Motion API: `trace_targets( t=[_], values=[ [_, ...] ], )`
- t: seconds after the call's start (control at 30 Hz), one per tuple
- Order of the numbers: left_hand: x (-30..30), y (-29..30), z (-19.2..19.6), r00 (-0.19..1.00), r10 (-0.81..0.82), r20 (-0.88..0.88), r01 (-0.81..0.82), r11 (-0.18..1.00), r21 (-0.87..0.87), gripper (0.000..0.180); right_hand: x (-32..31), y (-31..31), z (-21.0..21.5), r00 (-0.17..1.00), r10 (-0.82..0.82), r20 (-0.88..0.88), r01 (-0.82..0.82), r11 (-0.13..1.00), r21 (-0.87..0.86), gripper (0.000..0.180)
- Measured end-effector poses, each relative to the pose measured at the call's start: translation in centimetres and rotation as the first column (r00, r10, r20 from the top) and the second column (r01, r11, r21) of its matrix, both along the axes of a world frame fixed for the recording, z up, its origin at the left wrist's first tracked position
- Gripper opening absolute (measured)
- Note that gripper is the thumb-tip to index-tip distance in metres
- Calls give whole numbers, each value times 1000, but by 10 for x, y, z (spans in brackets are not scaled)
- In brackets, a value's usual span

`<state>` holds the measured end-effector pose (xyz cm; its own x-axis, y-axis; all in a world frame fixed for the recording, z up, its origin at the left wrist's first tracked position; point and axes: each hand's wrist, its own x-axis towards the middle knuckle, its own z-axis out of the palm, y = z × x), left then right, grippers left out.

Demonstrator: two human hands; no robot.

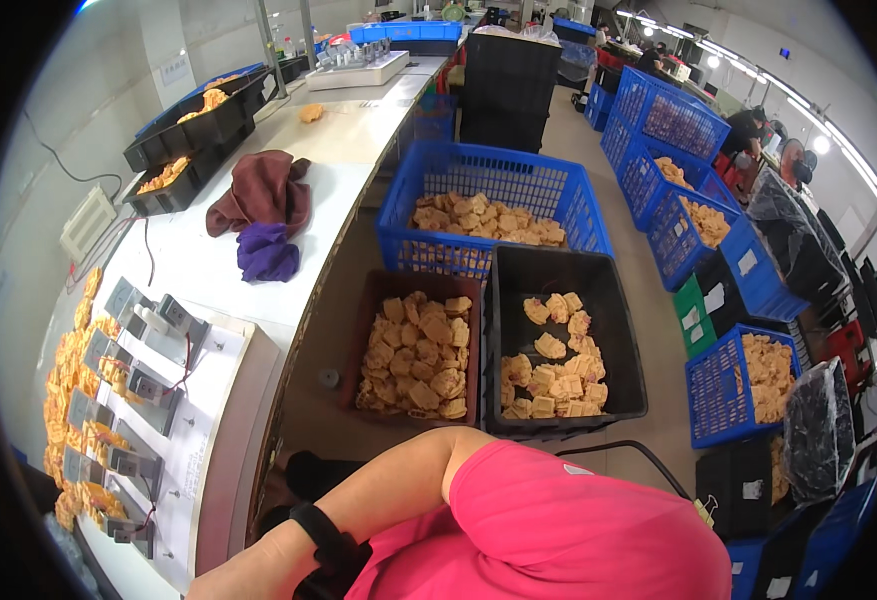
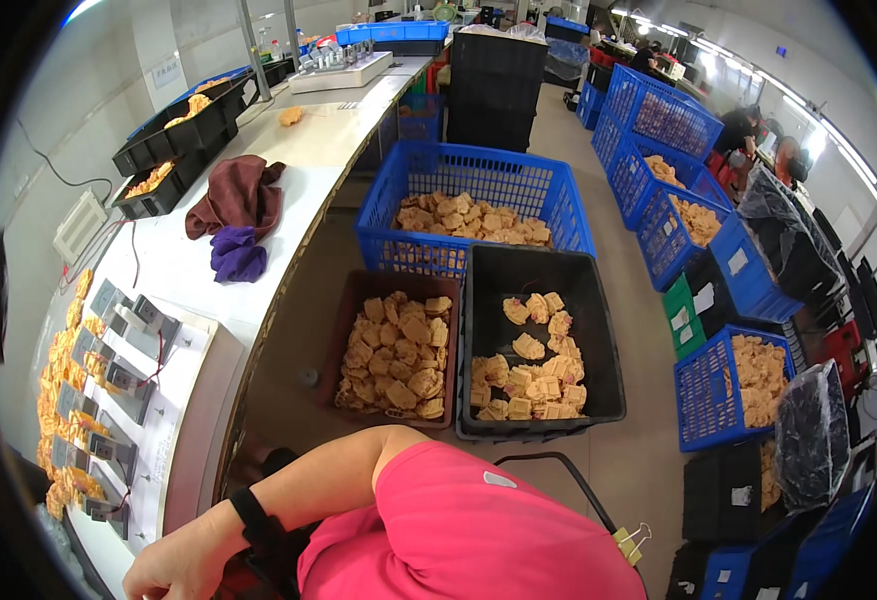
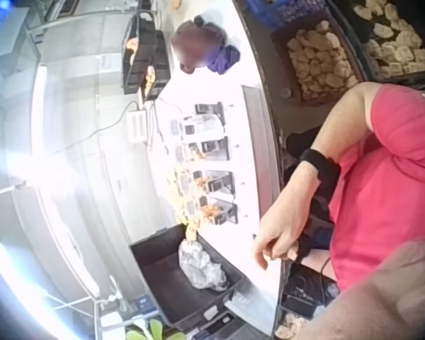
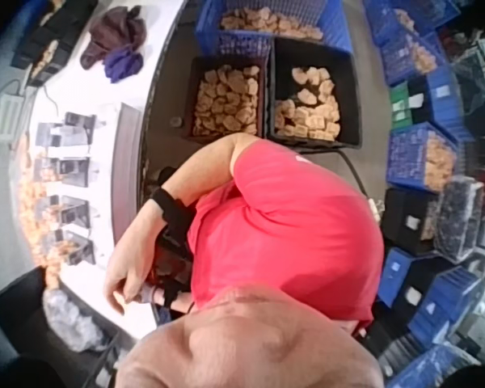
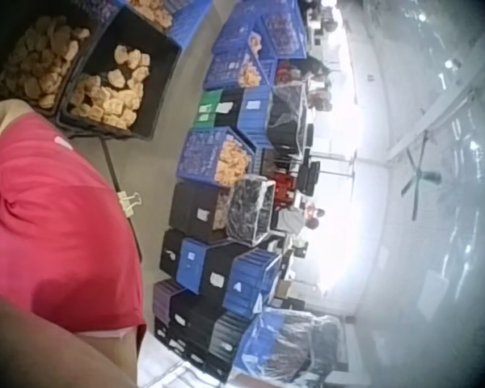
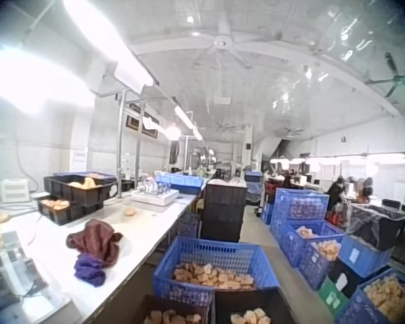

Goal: The person places yellow plastic toy car bodies onto a white testing board with metal clamps and wires. They connect red and black wires to the components and press down on the clamps to secure them. The person repeats this process for multiple units, moving them from a pile on the table to the testing board.

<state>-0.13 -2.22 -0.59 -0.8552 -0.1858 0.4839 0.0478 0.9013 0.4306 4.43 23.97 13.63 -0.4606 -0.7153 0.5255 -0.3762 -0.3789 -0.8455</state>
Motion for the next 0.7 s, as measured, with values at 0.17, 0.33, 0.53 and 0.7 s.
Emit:
trace_targets(
  t=[0.17,0.33,0.53,0.7],
  values=[
    [-1,-2,-2,1000,-12,-3,12,1000,13,33,2,3,2,1000,-20,20,21,1000,-8,29],
    [-3,0,-5,999,-33,-11,33,999,43,33,-10,-1,-3,1000,0,-15,-1,1000,-14,29],
    [-6,-8,-6,998,-53,-29,55,995,85,33,-31,-1,-12,996,-85,29,84,996,12,24],
    [3,-20,-25,985,-85,-151,123,955,269,33,-38,55,-16,927,-264,266,241,964,116,19]
  ],
)
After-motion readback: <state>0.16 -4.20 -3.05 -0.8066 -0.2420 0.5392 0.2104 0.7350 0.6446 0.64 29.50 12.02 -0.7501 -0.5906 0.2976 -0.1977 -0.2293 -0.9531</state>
